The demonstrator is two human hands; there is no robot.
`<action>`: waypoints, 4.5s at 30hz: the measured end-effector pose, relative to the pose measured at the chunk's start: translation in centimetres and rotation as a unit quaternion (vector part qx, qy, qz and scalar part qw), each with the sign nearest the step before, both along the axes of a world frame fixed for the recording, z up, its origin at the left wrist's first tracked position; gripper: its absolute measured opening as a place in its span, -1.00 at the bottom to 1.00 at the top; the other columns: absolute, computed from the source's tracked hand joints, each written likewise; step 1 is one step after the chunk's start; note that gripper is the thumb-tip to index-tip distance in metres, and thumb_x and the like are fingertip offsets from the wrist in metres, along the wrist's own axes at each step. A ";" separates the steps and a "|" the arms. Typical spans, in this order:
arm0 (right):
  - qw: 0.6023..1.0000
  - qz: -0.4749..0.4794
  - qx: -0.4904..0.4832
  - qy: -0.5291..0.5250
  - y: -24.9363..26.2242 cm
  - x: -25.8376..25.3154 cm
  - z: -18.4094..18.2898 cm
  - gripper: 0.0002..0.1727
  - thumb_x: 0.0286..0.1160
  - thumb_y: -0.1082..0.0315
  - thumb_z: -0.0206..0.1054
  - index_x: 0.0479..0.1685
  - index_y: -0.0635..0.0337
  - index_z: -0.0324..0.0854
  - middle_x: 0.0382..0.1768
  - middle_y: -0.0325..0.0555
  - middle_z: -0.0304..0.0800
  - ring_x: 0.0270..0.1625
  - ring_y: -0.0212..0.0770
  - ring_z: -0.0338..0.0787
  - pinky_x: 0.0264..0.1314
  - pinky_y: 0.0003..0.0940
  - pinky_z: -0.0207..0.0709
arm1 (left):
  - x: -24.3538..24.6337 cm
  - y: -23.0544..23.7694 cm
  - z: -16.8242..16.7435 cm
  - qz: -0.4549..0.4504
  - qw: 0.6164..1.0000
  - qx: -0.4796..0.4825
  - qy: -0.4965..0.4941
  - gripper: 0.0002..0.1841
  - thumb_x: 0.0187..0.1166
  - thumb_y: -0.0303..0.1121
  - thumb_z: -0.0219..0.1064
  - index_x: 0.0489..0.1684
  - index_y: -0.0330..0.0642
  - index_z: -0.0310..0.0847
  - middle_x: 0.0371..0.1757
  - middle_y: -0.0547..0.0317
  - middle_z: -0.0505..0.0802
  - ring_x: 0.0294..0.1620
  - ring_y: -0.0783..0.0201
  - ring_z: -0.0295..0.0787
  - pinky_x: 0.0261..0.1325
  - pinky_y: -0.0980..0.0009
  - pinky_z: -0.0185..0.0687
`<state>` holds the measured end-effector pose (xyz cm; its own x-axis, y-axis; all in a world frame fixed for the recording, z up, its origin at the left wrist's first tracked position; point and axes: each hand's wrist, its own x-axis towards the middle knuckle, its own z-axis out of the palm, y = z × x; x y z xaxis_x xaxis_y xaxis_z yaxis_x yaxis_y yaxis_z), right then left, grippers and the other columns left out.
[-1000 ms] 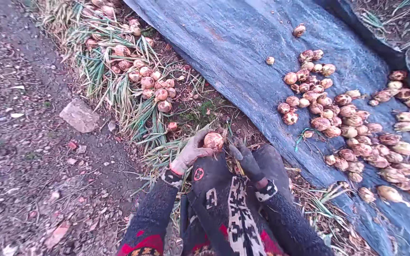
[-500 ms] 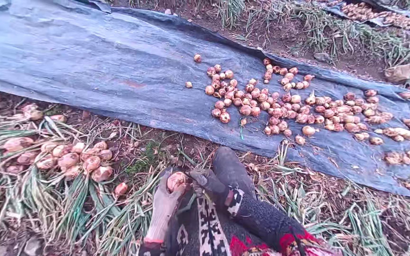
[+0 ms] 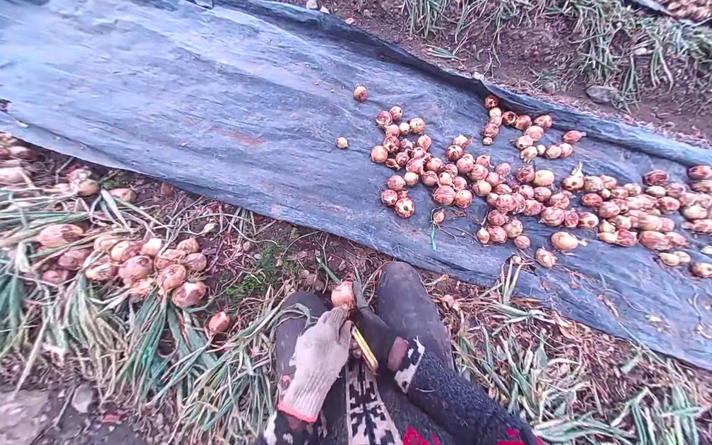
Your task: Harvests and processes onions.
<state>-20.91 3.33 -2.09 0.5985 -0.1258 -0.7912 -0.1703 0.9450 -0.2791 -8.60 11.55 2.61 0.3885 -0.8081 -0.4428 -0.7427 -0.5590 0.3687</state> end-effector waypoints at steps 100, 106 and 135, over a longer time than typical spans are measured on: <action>0.848 0.221 -0.475 0.077 -2.4 10.9 -2.7 -0.14 0.53 -0.21 0.35 0.71 0.16 0.33 0.38 0.00 0.73 0.36 -0.29 0.74 0.48 -0.22 0.61 | 24.2 5.1 -11.0 0.311 0.885 -0.240 0.251 -0.06 0.07 0.11 0.73 0.56 -0.11 0.51 0.46 0.11 0.73 0.42 0.31 0.70 0.50 0.22 0.66; 0.899 0.112 -0.423 -0.023 0.6 8.1 0.2 -0.45 0.70 0.06 0.27 0.48 0.29 0.55 0.00 -0.12 0.89 -0.05 -0.40 0.86 0.09 -0.39 0.77 | 11.2 6.0 -1.1 0.169 0.887 -0.170 0.395 -0.17 0.17 0.03 0.71 0.53 -0.10 0.55 0.35 0.12 0.80 0.27 0.31 0.78 0.39 0.18 0.72; 0.991 -0.130 0.000 -0.037 -6.8 -1.4 5.2 -0.14 0.53 -0.59 -0.25 -0.03 0.04 0.54 -0.49 -0.14 0.60 -0.61 -0.24 0.61 -0.65 -0.33 0.54 | 3.0 -6.7 -2.9 0.063 0.974 -0.212 0.056 -0.72 0.70 -0.13 0.27 0.13 0.07 0.86 0.15 0.22 0.91 0.17 0.23 0.87 0.26 0.05 0.78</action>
